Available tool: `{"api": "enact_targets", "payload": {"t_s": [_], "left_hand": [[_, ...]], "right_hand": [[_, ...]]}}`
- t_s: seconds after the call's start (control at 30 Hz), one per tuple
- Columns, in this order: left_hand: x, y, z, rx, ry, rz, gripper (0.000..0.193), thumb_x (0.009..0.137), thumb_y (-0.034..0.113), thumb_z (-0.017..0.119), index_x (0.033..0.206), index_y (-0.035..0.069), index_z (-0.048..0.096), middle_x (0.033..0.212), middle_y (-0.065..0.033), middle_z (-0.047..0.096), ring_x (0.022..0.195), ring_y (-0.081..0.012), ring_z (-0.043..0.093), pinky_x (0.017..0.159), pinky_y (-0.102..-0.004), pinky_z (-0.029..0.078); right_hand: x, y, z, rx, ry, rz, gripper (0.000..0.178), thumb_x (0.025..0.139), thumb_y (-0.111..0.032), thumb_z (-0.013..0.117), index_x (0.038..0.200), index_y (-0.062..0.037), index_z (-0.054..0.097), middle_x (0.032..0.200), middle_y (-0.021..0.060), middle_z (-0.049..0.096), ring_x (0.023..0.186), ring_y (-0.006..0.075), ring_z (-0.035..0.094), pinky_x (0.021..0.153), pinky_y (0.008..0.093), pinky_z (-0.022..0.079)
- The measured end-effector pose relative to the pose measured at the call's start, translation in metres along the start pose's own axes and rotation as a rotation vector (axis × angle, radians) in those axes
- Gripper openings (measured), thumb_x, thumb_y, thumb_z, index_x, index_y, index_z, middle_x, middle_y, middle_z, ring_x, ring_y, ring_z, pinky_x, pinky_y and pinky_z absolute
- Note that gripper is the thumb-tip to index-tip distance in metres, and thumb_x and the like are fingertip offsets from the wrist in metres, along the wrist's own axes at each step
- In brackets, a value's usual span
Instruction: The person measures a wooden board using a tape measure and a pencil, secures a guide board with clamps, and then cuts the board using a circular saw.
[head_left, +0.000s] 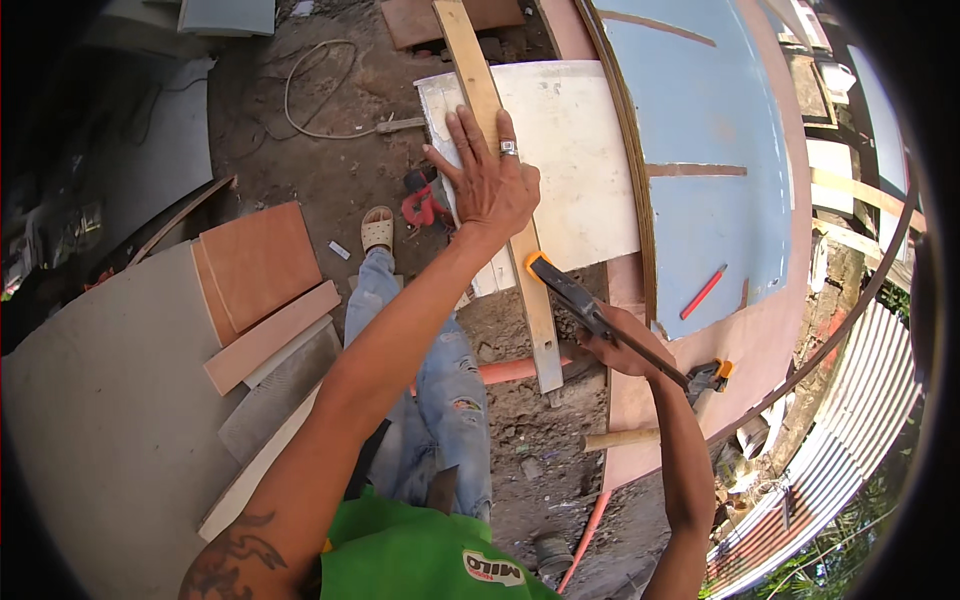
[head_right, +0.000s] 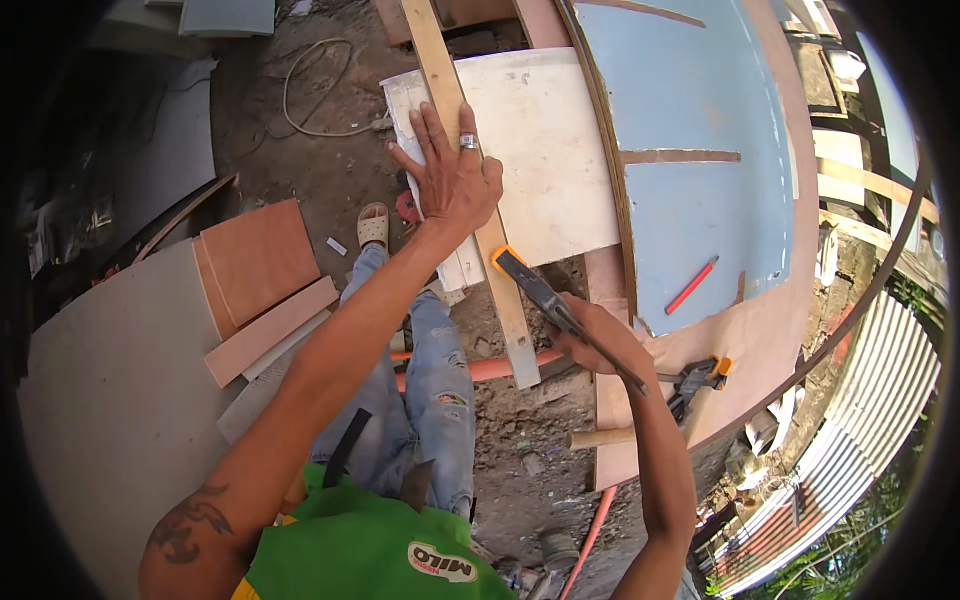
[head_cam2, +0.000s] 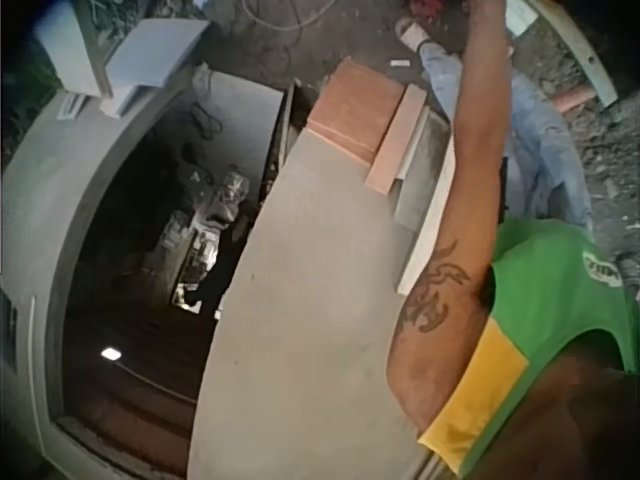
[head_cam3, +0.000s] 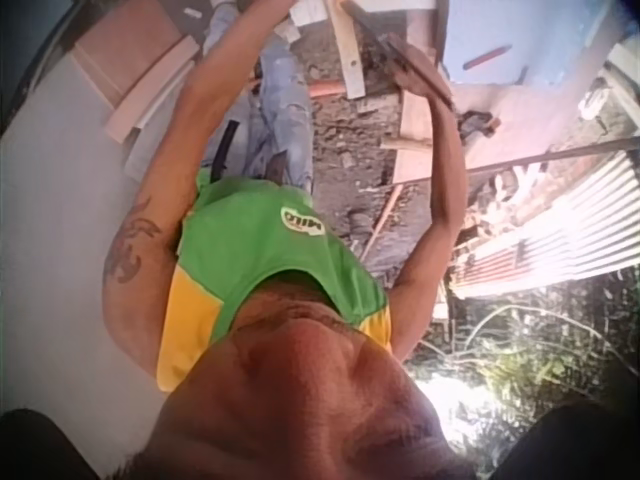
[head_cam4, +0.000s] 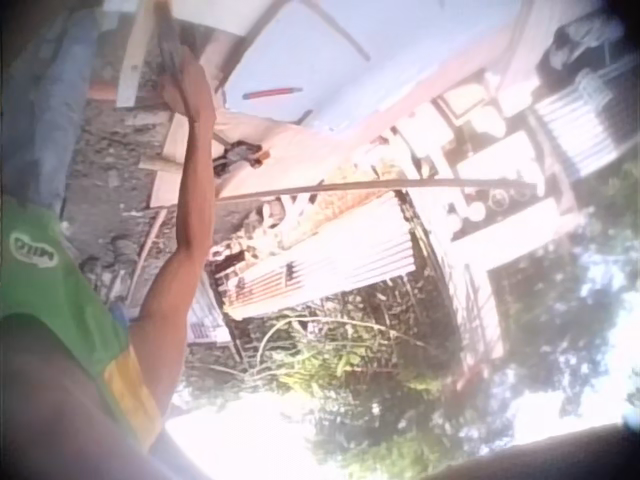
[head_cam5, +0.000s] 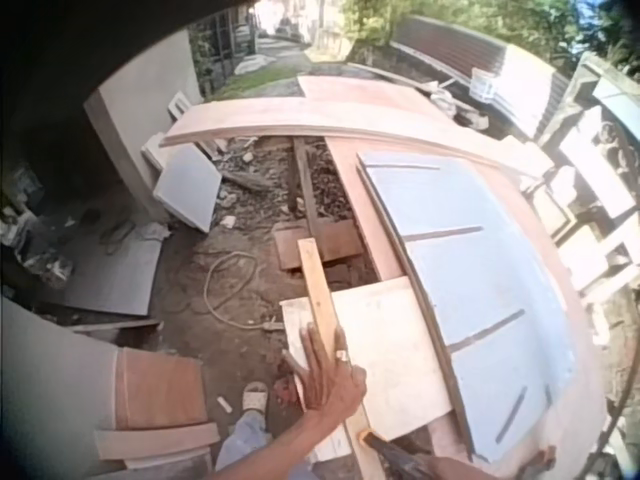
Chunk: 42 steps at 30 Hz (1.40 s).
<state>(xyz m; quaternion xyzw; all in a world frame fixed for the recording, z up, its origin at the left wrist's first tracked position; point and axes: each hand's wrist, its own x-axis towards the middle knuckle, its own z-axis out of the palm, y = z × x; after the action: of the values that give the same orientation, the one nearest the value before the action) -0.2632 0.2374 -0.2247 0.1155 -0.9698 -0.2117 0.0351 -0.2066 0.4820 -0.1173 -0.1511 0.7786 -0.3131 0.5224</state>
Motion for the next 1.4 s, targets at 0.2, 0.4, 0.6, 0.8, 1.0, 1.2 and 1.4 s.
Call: {"api": "enact_targets", "payload": {"t_s": [0.2,0.4,0.6,0.8,1.0,1.2,1.4], "left_hand": [[0.005,0.015,0.013,-0.118,0.077,-0.014,0.071,0.086,0.019,0.053,0.144,-0.015,0.030,0.145,-0.0518,0.001,0.139,-0.0658,-0.005,0.113,-0.0683,-0.001],[0.006,0.012,0.020,-0.176,0.146,0.038,0.069,0.086,0.016,0.051,0.142,-0.019,0.030,0.145,-0.0524,-0.002,0.138,-0.0669,-0.006,0.112,-0.0703,-0.001],[0.005,0.012,0.019,-0.173,0.158,0.047,0.069,0.085,0.016,0.051,0.141,-0.019,0.030,0.144,-0.0531,-0.001,0.138,-0.0672,-0.005,0.112,-0.0701,-0.001],[0.005,0.011,0.022,-0.184,0.170,0.050,0.069,0.085,0.016,0.051,0.141,-0.019,0.029,0.144,-0.0531,0.000,0.138,-0.0673,-0.003,0.112,-0.0700,0.000],[0.006,0.009,0.025,-0.162,0.153,0.054,0.072,0.086,0.016,0.052,0.143,-0.018,0.026,0.143,-0.0532,0.000,0.137,-0.0675,-0.002,0.112,-0.0699,0.000],[0.006,0.009,0.025,-0.148,0.152,0.053,0.072,0.087,0.018,0.052,0.144,-0.017,0.025,0.143,-0.0533,0.000,0.138,-0.0674,-0.003,0.112,-0.0697,0.000],[0.005,0.011,0.022,-0.108,0.144,0.047,0.073,0.086,0.019,0.053,0.144,-0.016,0.026,0.144,-0.0532,0.000,0.138,-0.0671,-0.003,0.113,-0.0684,0.000]], "right_hand": [[0.002,-0.008,-0.002,0.012,0.008,0.036,0.020,0.082,-0.016,0.059,0.095,-0.0019,0.054,0.076,0.0128,0.058,0.071,0.0263,0.056,0.069,0.0373,0.047],[0.000,-0.013,-0.002,0.020,0.061,0.104,0.023,0.078,-0.015,0.067,0.094,0.0001,0.060,0.076,0.0127,0.062,0.071,0.0242,0.058,0.071,0.0378,0.048],[0.002,-0.012,0.000,0.030,0.027,0.035,0.020,0.081,-0.014,0.061,0.094,-0.0015,0.056,0.078,0.0129,0.060,0.072,0.0257,0.057,0.071,0.0366,0.047],[0.002,-0.007,-0.001,0.032,0.020,0.068,0.019,0.080,-0.015,0.062,0.093,-0.0016,0.055,0.077,0.0129,0.059,0.072,0.0264,0.056,0.071,0.0368,0.047],[0.004,-0.002,0.002,0.054,0.024,0.034,0.020,0.080,-0.015,0.062,0.093,-0.0018,0.055,0.077,0.0127,0.059,0.071,0.0262,0.056,0.071,0.0366,0.047],[0.008,-0.008,0.001,0.047,0.025,-0.006,0.022,0.079,-0.015,0.061,0.097,-0.0029,0.057,0.077,0.0132,0.060,0.072,0.0266,0.059,0.071,0.0371,0.049],[0.018,-0.017,0.005,-0.078,0.114,0.045,0.033,0.086,-0.027,0.067,0.112,-0.0076,0.058,0.078,0.0128,0.064,0.076,0.0241,0.065,0.071,0.0367,0.050]]}}
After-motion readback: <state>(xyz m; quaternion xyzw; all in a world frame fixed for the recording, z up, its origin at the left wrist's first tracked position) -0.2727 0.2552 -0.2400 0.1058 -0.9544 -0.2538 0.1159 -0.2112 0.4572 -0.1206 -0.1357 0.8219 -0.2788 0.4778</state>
